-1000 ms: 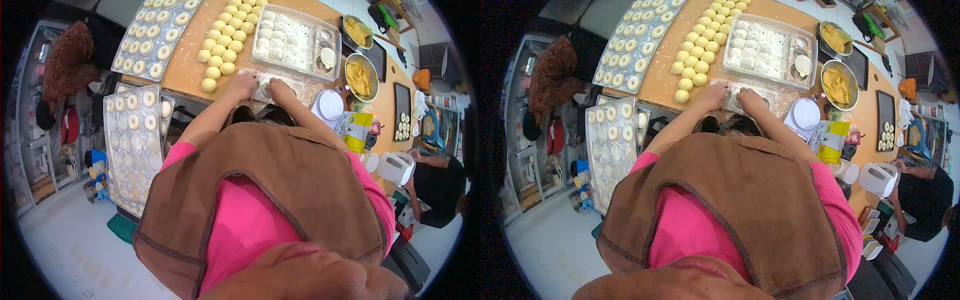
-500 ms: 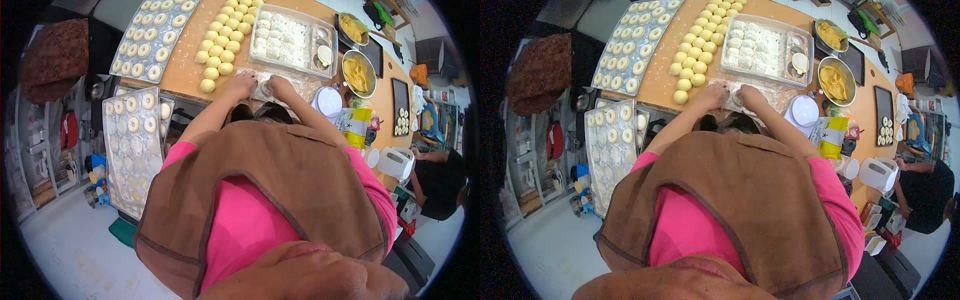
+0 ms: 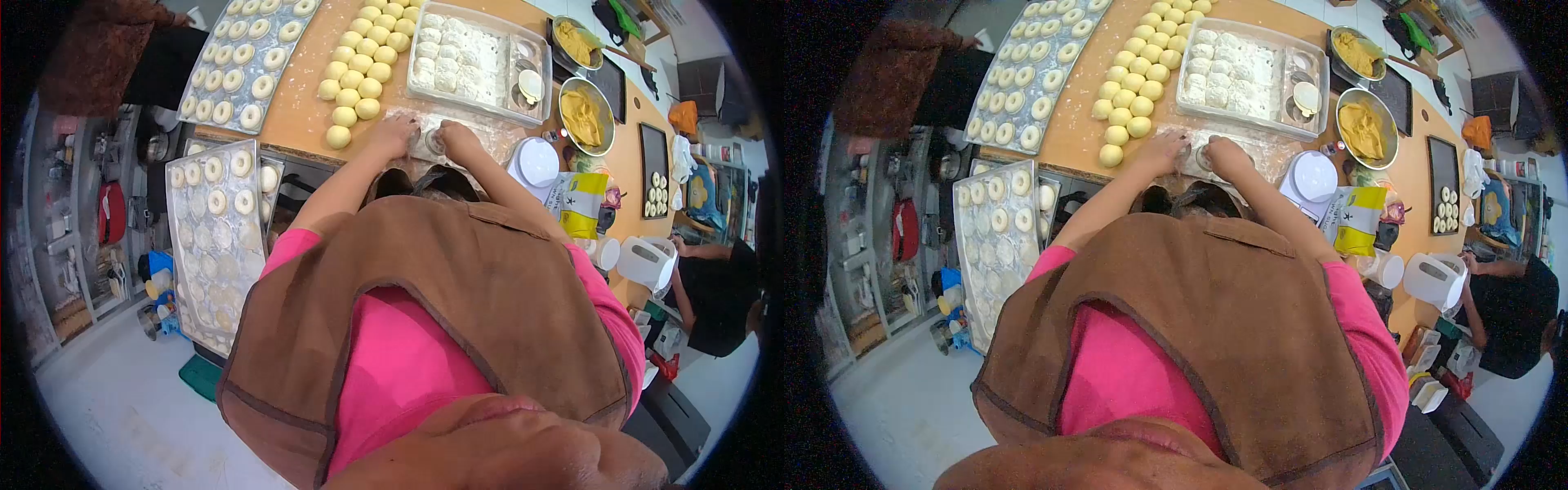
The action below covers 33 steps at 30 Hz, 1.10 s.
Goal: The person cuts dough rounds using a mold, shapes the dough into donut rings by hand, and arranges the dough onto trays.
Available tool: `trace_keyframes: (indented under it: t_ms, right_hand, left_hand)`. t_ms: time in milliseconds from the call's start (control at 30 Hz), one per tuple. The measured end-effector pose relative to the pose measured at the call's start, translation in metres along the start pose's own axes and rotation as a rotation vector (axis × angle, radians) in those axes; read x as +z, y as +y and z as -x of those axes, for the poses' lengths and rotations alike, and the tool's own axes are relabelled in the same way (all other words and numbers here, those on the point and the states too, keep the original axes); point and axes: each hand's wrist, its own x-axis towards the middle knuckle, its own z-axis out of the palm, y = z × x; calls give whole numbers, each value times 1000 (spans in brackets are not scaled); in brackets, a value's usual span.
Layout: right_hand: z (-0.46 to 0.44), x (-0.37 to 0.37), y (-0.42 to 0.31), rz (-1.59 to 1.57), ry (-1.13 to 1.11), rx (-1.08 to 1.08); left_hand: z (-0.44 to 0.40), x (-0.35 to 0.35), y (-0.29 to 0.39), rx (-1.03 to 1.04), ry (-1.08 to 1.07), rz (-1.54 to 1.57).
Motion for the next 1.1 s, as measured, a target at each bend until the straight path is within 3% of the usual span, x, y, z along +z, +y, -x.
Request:
trace_keyframes:
  t_ms: [500, 700, 767, 833, 933, 1067, 1100]
  right_hand:
    - [-4, 13, -1, 82, -17, -4]
    - [9, -8, 24, -123, 126, 12]
    - [23, -15, 57, -97, 251, 175]
    - [45, -41, 69, 62, 198, 300]
    - [56, -10, 125, 185, 247, 415]
    - [60, 6, 133, 197, 182, 420]
    - [60, -2, 117, 240, 289, 383]
  left_hand:
    - [-2, 11, -5, 35, 87, -24]
    - [-3, 5, -5, 37, 47, -17]
    - [-1, 7, -1, 19, 3, -31]
    - [-1, 1, 0, 4, -27, -34]
    - [-1, 1, -1, 22, -20, -13]
    - [-3, 3, -1, 12, -48, -33]
    - [-5, 2, -2, 9, -51, -29]
